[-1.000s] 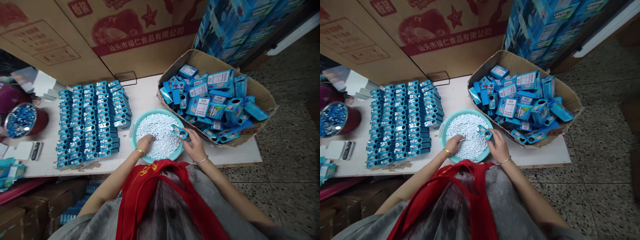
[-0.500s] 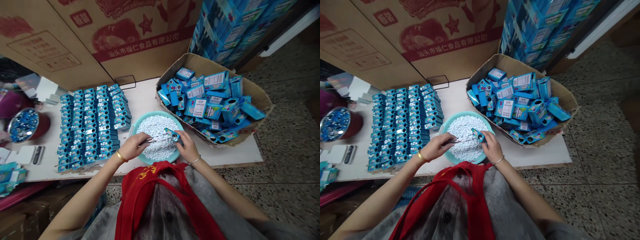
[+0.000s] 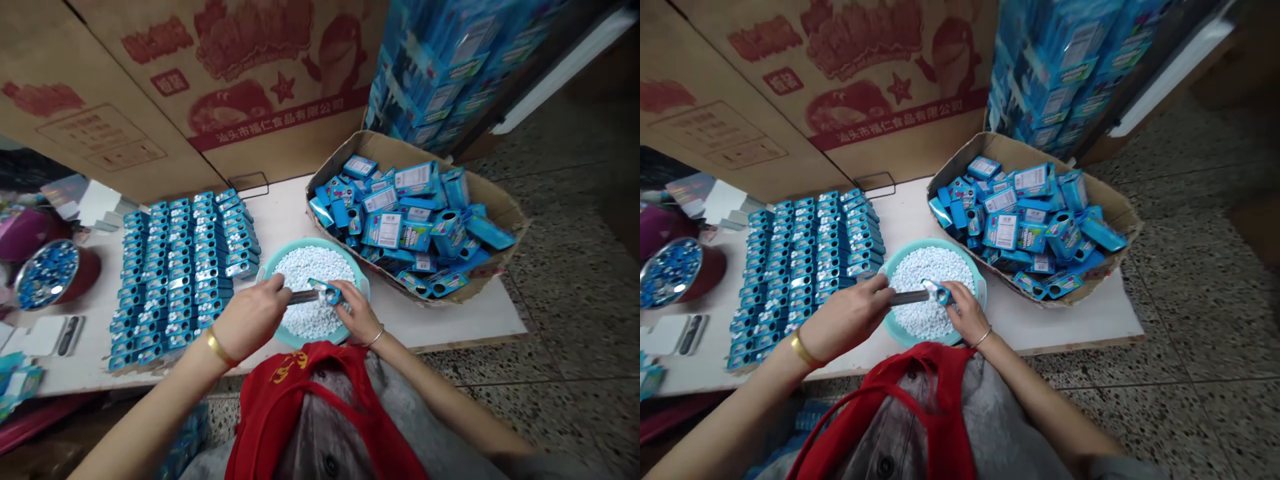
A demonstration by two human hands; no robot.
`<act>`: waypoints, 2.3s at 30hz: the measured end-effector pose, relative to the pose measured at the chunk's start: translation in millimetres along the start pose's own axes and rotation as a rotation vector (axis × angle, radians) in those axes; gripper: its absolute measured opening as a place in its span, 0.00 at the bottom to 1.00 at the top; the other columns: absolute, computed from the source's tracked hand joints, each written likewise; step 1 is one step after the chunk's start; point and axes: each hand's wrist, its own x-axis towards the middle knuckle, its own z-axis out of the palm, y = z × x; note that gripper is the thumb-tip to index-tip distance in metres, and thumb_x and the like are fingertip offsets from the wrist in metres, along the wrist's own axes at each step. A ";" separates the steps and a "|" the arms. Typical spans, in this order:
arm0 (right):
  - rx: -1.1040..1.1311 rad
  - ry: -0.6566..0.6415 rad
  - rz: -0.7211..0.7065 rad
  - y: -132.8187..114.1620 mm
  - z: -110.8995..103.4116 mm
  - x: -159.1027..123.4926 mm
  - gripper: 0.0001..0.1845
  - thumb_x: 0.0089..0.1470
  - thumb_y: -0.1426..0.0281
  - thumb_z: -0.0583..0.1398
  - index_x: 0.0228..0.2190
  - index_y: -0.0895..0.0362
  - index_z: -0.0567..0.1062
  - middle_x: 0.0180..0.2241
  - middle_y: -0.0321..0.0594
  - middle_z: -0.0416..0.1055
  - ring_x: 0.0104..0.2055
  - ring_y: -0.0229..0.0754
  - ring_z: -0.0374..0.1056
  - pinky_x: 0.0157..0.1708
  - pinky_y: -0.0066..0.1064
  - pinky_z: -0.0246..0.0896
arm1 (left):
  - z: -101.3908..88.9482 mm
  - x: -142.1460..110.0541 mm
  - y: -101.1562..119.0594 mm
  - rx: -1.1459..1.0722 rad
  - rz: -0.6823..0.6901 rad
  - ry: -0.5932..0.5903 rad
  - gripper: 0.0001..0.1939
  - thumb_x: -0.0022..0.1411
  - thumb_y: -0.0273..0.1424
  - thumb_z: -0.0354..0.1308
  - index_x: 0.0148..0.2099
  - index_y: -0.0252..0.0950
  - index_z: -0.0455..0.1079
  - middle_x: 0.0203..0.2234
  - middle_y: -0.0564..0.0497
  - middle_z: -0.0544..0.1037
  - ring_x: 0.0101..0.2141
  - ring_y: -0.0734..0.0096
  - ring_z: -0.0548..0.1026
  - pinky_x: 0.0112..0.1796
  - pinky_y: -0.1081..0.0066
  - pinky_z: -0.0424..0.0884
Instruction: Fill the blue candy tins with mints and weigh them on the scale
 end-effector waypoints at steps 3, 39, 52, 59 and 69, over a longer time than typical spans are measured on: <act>0.053 -0.021 -0.035 -0.7 6.8 2.2 0.28 0.51 0.78 0.54 0.55 0.53 0.64 0.51 0.47 0.68 0.56 0.48 0.63 0.56 0.46 0.60 | 22.1 2.0 -24.9 -0.264 0.059 0.144 0.18 0.62 0.37 0.55 0.53 0.37 0.63 0.44 0.46 0.68 0.40 0.65 0.72 0.41 0.66 0.71; 0.807 0.173 1.029 -17.0 -56.8 11.4 0.41 0.36 0.46 0.62 0.52 0.47 0.69 0.44 0.53 0.75 0.48 0.63 0.71 0.48 0.56 0.65 | 194.8 -26.7 -161.7 -0.468 -0.592 0.338 0.09 0.53 0.26 0.59 0.39 0.36 0.69 0.34 0.51 0.69 0.34 0.71 0.70 0.36 0.73 0.66; 0.938 0.223 1.040 14.3 -41.6 -6.5 0.30 0.39 0.41 0.61 0.37 0.51 0.75 0.31 0.38 0.78 0.30 0.47 0.74 0.30 0.39 0.73 | 182.2 -14.5 -85.7 -0.439 -0.358 0.081 0.09 0.62 0.29 0.52 0.44 0.38 0.69 0.40 0.47 0.73 0.43 0.62 0.72 0.45 0.66 0.67; 0.743 0.217 0.882 30.7 -28.4 5.1 0.28 0.37 0.53 0.69 0.37 0.53 0.70 0.34 0.35 0.76 0.35 0.44 0.73 0.37 0.37 0.71 | 209.4 56.9 -18.0 -0.437 -0.358 0.020 0.08 0.64 0.25 0.47 0.45 0.33 0.64 0.43 0.40 0.70 0.45 0.58 0.71 0.44 0.62 0.67; 0.721 -0.042 0.829 15.3 9.7 22.0 0.27 0.37 0.51 0.68 0.34 0.53 0.67 0.28 0.32 0.73 0.32 0.43 0.72 0.35 0.39 0.71 | 222.3 101.8 -8.8 -0.600 -0.225 0.143 0.12 0.62 0.24 0.47 0.48 0.36 0.63 0.44 0.44 0.71 0.46 0.64 0.70 0.48 0.66 0.66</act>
